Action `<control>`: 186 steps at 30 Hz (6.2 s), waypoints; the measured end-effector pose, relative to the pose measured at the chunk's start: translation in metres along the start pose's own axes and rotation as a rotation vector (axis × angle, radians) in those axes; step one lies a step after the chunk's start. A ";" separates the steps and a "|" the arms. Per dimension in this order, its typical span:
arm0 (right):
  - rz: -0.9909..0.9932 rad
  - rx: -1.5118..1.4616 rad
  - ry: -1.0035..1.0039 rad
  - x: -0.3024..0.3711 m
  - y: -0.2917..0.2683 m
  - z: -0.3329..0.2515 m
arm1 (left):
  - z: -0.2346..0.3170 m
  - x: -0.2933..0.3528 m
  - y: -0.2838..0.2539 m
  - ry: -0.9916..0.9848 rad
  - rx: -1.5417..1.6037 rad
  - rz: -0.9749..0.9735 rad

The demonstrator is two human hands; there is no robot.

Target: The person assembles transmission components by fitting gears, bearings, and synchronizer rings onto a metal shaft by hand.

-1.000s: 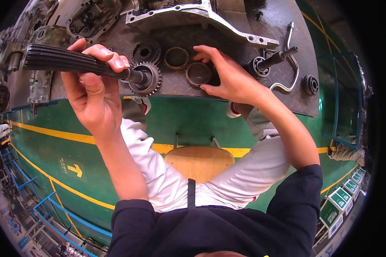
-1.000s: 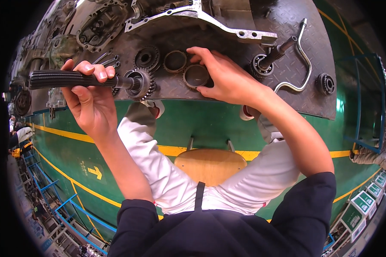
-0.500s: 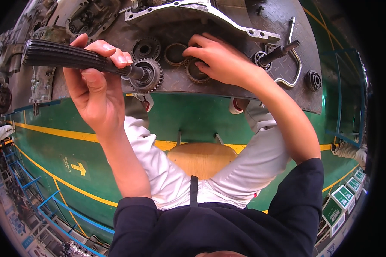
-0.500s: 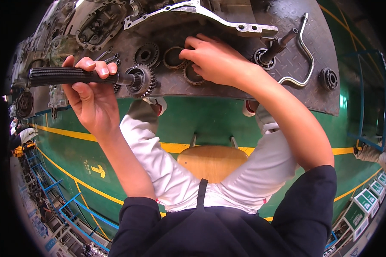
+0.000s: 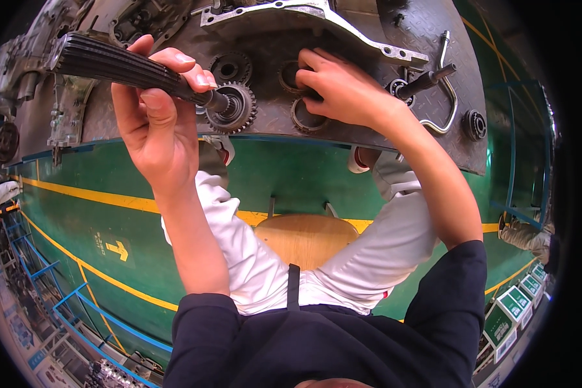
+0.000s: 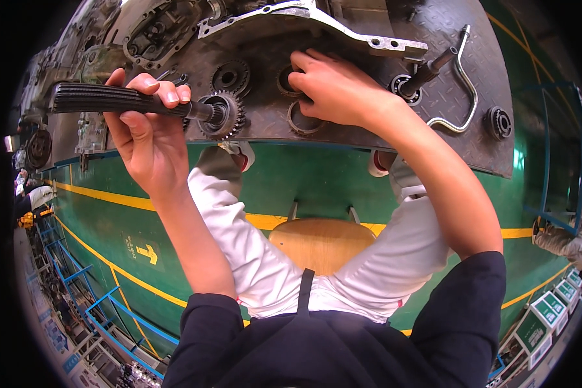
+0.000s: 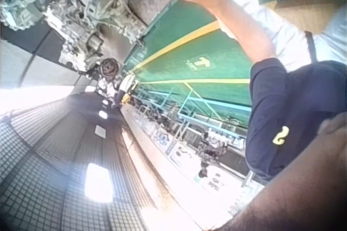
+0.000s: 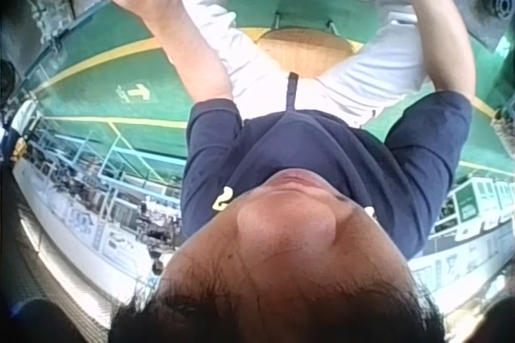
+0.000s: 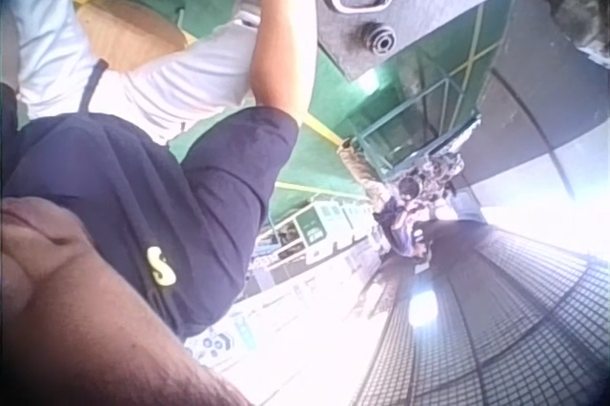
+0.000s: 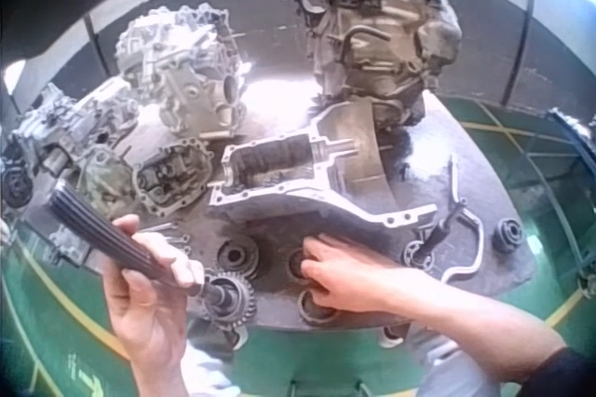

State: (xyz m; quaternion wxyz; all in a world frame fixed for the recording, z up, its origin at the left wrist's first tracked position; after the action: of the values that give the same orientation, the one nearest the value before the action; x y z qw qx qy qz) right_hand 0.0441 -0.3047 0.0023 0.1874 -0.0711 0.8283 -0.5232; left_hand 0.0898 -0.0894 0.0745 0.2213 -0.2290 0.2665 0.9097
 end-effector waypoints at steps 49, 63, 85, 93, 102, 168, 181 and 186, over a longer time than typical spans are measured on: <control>0.183 -0.752 0.756 0.006 0.016 0.040 | 0.003 0.003 0.000 -0.011 -0.022 -0.005; 0.053 0.061 0.267 0.030 -0.008 0.000 | 0.004 -0.002 -0.002 0.025 -0.029 0.033; 0.159 -0.010 0.265 -0.022 0.007 0.022 | 0.013 0.002 -0.010 0.055 -0.006 -0.019; 0.137 -0.017 0.296 -0.026 0.010 0.019 | 0.012 -0.001 -0.008 0.046 -0.010 -0.023; 0.056 -0.091 0.287 -0.019 0.006 0.027 | 0.015 0.001 -0.010 0.031 -0.156 0.000; 0.166 0.007 0.149 -0.027 0.007 0.010 | 0.013 0.000 -0.009 0.042 0.010 -0.022; 0.017 0.099 0.191 -0.036 0.010 0.006 | 0.008 -0.004 -0.008 0.047 -0.021 -0.016; -0.034 0.077 0.205 -0.041 0.012 0.007 | 0.021 -0.005 -0.009 0.048 -0.149 -0.004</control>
State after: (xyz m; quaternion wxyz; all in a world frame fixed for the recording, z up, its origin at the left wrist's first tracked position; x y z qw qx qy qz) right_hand 0.0851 -0.2924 -0.0019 0.0953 -0.0240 0.8210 -0.5624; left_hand 0.0921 -0.0719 0.0897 0.1992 -0.2672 0.2029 0.9207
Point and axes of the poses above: each hand's wrist, its own x-axis away from the middle knuckle, its own y-axis out of the palm, z = x × y, the point moved 6 cm from there along -x, towards the middle knuckle, and after that the axes turned 8 degrees about z, right-handed, at the moved point
